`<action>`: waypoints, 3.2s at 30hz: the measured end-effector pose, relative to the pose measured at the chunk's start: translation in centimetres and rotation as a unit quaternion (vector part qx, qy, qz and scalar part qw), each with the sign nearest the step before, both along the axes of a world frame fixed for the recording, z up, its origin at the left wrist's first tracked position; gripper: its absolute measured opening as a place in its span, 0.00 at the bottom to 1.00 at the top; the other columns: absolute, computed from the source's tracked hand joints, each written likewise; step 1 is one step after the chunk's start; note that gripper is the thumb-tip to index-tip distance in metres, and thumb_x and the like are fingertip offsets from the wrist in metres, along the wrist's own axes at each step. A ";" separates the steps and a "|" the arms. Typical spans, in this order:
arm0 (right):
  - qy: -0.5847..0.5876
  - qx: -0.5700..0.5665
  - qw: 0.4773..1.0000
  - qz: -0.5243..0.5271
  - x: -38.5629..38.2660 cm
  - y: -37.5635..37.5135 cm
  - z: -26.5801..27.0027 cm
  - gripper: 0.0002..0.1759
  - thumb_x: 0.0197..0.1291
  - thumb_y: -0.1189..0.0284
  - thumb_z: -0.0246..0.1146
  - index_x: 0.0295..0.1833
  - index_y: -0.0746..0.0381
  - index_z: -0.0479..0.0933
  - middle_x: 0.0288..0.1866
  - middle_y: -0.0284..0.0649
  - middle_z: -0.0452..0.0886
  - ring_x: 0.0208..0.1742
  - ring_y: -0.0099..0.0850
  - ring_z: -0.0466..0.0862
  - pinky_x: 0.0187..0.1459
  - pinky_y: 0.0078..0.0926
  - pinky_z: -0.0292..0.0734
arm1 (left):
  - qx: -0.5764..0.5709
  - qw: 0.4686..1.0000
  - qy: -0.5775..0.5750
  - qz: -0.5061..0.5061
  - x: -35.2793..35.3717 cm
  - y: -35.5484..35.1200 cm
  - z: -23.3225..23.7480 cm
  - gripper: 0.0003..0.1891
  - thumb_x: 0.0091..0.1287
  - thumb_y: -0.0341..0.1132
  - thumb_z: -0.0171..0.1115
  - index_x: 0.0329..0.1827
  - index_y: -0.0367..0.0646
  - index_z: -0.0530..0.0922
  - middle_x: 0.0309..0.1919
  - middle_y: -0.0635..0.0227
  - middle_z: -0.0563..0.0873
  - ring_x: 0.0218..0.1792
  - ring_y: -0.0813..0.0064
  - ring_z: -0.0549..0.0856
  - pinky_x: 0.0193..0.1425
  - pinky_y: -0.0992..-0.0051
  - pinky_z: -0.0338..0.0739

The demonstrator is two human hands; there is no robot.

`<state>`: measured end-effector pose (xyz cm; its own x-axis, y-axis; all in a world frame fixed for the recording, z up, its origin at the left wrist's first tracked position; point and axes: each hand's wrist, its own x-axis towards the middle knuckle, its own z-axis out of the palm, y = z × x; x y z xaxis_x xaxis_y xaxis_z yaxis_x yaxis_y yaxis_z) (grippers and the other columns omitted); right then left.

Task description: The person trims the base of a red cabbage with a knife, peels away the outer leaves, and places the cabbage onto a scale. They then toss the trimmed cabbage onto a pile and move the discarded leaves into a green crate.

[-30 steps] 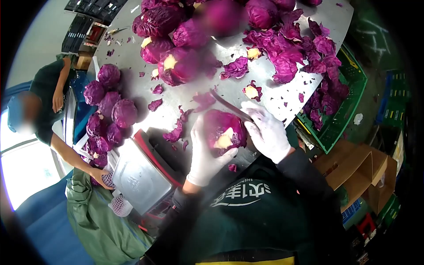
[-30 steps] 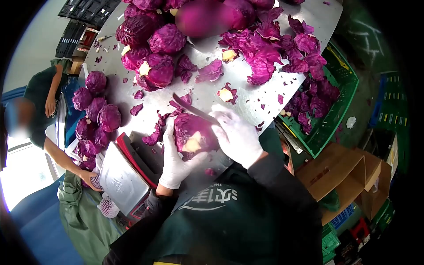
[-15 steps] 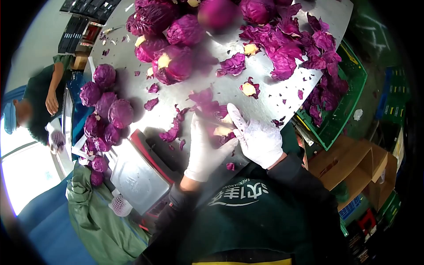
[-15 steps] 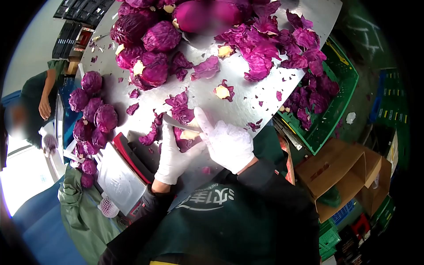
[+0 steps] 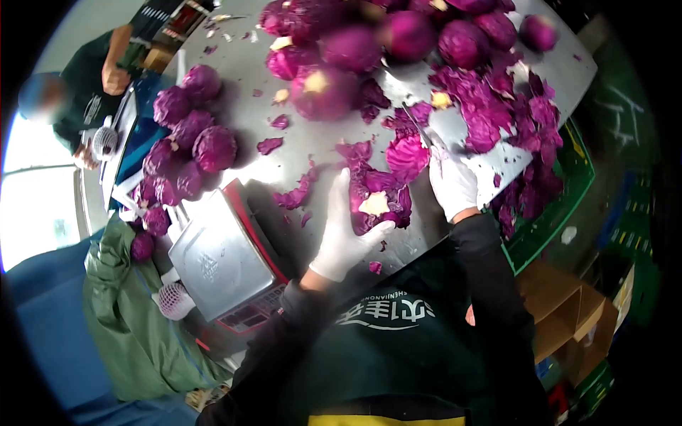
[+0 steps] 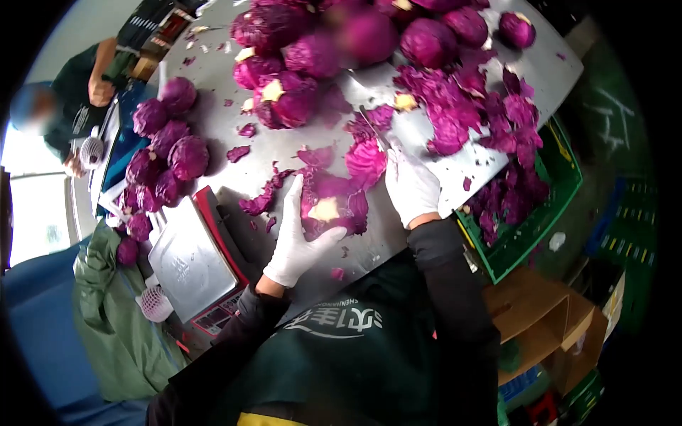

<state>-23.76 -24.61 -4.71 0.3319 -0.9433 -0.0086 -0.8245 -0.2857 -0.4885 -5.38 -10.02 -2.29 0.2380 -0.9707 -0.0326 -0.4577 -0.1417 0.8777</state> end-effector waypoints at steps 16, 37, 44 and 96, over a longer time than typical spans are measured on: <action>-0.478 0.305 0.821 0.061 3.1 6.0 1.6 0.58 0.54 0.68 0.79 0.82 0.66 0.47 0.63 0.44 0.72 0.61 0.32 0.74 0.66 0.31 0.70 | -0.047 0.989 -0.140 0.026 0.1 1.1 1.5 0.44 0.55 0.48 0.75 0.75 0.46 0.66 0.74 0.42 0.61 0.70 0.34 0.64 0.74 0.49 0.64; -0.225 0.066 0.971 -0.037 -1.4 7.7 0.7 0.33 0.61 0.60 0.74 0.66 0.68 0.75 0.39 0.35 0.82 0.33 0.23 0.79 0.40 0.22 0.77 | -0.090 0.981 -0.164 0.045 -1.1 1.7 0.6 0.45 0.51 0.40 0.81 0.72 0.43 0.66 0.74 0.42 0.58 0.74 0.44 0.61 0.75 0.54 0.62; -0.106 0.085 0.985 0.103 1.2 7.5 3.7 0.49 0.55 0.40 0.69 0.76 0.53 0.65 0.58 0.46 0.75 0.56 0.48 0.81 0.56 0.41 0.79 | -0.121 0.973 -0.196 0.029 -0.9 0.7 0.0 0.43 0.51 0.38 0.80 0.71 0.42 0.67 0.73 0.43 0.59 0.73 0.45 0.64 0.73 0.53 0.66; -0.097 -0.011 0.990 0.105 3.7 3.7 -1.1 0.39 0.64 0.63 0.66 0.78 0.56 0.60 0.32 0.47 0.83 0.29 0.45 0.84 0.34 0.40 0.81 | -0.071 0.991 -0.068 0.091 1.1 3.5 -1.3 0.45 0.54 0.46 0.79 0.72 0.38 0.64 0.71 0.52 0.62 0.75 0.55 0.61 0.80 0.59 0.52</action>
